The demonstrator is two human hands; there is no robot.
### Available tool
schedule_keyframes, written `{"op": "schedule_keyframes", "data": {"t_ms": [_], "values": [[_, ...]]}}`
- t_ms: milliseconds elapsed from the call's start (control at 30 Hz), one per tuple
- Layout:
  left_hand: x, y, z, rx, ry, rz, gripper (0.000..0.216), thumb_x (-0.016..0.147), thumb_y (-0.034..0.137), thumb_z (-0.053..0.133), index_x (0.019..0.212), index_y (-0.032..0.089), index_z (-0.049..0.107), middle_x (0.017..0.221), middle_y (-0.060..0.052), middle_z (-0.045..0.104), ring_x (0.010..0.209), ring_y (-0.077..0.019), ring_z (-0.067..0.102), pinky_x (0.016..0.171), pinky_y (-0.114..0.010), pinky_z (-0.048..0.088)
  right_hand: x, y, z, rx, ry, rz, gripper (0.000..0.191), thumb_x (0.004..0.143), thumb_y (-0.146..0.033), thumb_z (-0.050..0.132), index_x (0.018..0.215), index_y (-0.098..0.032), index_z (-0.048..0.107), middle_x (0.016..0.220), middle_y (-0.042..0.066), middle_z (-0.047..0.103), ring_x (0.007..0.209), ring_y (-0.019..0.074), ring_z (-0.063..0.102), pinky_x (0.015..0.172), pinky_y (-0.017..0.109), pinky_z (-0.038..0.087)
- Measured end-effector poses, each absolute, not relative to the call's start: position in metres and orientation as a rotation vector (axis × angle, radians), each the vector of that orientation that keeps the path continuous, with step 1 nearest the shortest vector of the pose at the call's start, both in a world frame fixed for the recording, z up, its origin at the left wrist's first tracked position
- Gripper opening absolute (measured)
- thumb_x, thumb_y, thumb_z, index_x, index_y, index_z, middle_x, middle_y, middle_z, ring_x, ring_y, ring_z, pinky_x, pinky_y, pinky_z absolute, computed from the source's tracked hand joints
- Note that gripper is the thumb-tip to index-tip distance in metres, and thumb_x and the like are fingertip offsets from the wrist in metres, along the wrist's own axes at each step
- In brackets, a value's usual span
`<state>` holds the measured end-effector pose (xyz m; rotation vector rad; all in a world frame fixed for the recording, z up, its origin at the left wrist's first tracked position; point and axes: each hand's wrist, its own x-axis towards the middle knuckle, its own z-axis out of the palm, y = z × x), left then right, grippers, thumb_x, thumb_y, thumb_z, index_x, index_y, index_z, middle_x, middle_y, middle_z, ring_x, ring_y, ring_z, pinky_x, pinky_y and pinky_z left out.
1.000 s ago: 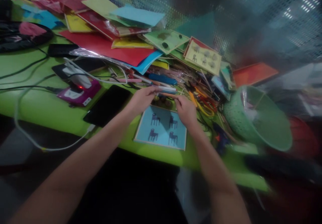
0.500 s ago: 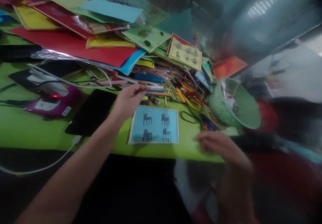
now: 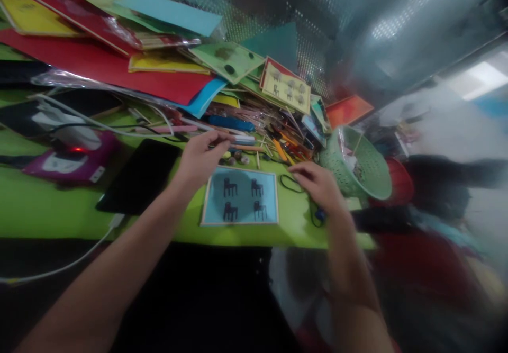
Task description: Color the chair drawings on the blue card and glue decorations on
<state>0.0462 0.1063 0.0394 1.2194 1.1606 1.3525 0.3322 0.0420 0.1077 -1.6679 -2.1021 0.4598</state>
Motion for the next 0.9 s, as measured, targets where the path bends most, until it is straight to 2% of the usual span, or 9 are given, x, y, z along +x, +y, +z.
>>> {"op": "schedule_keyframes", "data": {"t_ms": [67, 167, 333, 400, 500, 600, 667, 767, 900], "values": [[0.046, 0.108, 0.036, 1.259, 1.168, 1.358, 0.010, 0.086, 0.024, 0.071, 0.089, 0.023, 0.080, 0.087, -0.003, 0.074, 0.085, -0.0186, 0.062, 0.073, -0.027, 0.047, 0.318, 0.075, 0.092, -1.709, -2.155, 0.363, 0.019, 0.091, -0.022, 0.063, 0.103, -0.023, 0.078, 0.106, 0.007, 0.078, 0.094, 0.0228, 0.071, 0.092, 0.039, 0.053], [0.045, 0.107, 0.036, 1.274, 1.180, 1.353, 0.013, 0.086, 0.025, 0.069, 0.092, 0.023, 0.080, 0.087, -0.003, 0.074, 0.084, -0.0181, 0.062, 0.072, -0.027, 0.046, 0.304, 0.109, 0.068, -1.821, -2.210, 0.268, 0.021, 0.086, -0.020, 0.068, 0.105, -0.021, 0.077, 0.104, 0.007, 0.074, 0.089, 0.0227, 0.068, 0.087, 0.038, 0.052], [0.047, 0.103, 0.043, 1.233, 1.153, 1.332, 0.014, 0.086, 0.026, 0.069, 0.091, 0.021, 0.080, 0.088, -0.004, 0.075, 0.082, -0.0181, 0.063, 0.071, -0.027, 0.047, 0.296, 0.128, 0.042, -1.850, -2.257, 0.238, 0.020, 0.081, -0.020, 0.071, 0.101, -0.021, 0.075, 0.109, 0.009, 0.071, 0.100, 0.0260, 0.065, 0.088, 0.038, 0.051], [0.047, 0.102, 0.046, 1.218, 1.148, 1.340, 0.013, 0.085, 0.025, 0.069, 0.089, 0.020, 0.080, 0.090, -0.005, 0.076, 0.083, -0.0179, 0.064, 0.072, -0.027, 0.048, 0.296, 0.129, 0.039, -1.818, -2.186, 0.341, 0.018, 0.079, -0.017, 0.069, 0.096, -0.019, 0.074, 0.106, 0.009, 0.072, 0.093, 0.0235, 0.065, 0.087, 0.037, 0.051], [0.047, 0.103, 0.045, 1.191, 1.123, 1.364, 0.012, 0.085, 0.024, 0.068, 0.087, 0.019, 0.078, 0.094, -0.006, 0.077, 0.088, -0.0184, 0.066, 0.077, -0.027, 0.049, 0.297, 0.127, 0.038, -1.664, -1.940, 0.714, 0.017, 0.078, -0.023, 0.070, 0.095, -0.019, 0.074, 0.096, 0.004, 0.074, 0.083, 0.0186, 0.065, 0.085, 0.036, 0.052], [0.047, 0.104, 0.042, 1.216, 1.116, 1.339, 0.016, 0.086, 0.028, 0.067, 0.092, 0.018, 0.077, 0.097, -0.006, 0.077, 0.090, -0.0191, 0.067, 0.082, -0.029, 0.050, 0.295, 0.124, 0.038, -1.445, -1.570, 1.138, 0.029, 0.074, -0.038, 0.078, 0.097, -0.021, 0.075, 0.087, 0.001, 0.074, 0.076, 0.0159, 0.064, 0.077, 0.033, 0.054], [0.048, 0.104, 0.040, 1.259, 1.113, 1.262, 0.021, 0.088, 0.033, 0.066, 0.099, 0.018, 0.077, 0.096, -0.005, 0.077, 0.089, -0.0196, 0.067, 0.083, -0.031, 0.051, 0.290, 0.121, 0.038, -1.327, -1.367, 1.300, 0.034, 0.067, -0.041, 0.085, 0.094, -0.022, 0.076, 0.085, 0.000, 0.074, 0.071, 0.0140, 0.063, 0.072, 0.030, 0.054], [0.055, 0.102, 0.036, 1.273, 0.993, 1.095, 0.025, 0.088, 0.036, 0.067, 0.104, 0.018, 0.076, 0.096, -0.005, 0.078, 0.090, -0.0201, 0.069, 0.087, -0.035, 0.052, 0.279, 0.116, 0.040, -1.219, -1.216, 1.389, 0.033, 0.060, -0.038, 0.092, 0.087, -0.023, 0.078, 0.080, -0.001, 0.074, 0.066, 0.0115, 0.059, 0.065, 0.026, 0.051], [0.067, 0.102, 0.031, 1.171, 0.738, 1.040, 0.024, 0.084, 0.032, 0.071, 0.104, 0.021, 0.076, 0.102, -0.005, 0.079, 0.101, -0.0212, 0.071, 0.097, -0.040, 0.053, 0.263, 0.115, 0.044, -1.150, -1.207, 1.378, 0.027, 0.062, -0.033, 0.092, 0.085, -0.025, 0.080, 0.079, -0.002, 0.073, 0.065, 0.0095, 0.055, 0.060, 0.023, 0.046]]}}
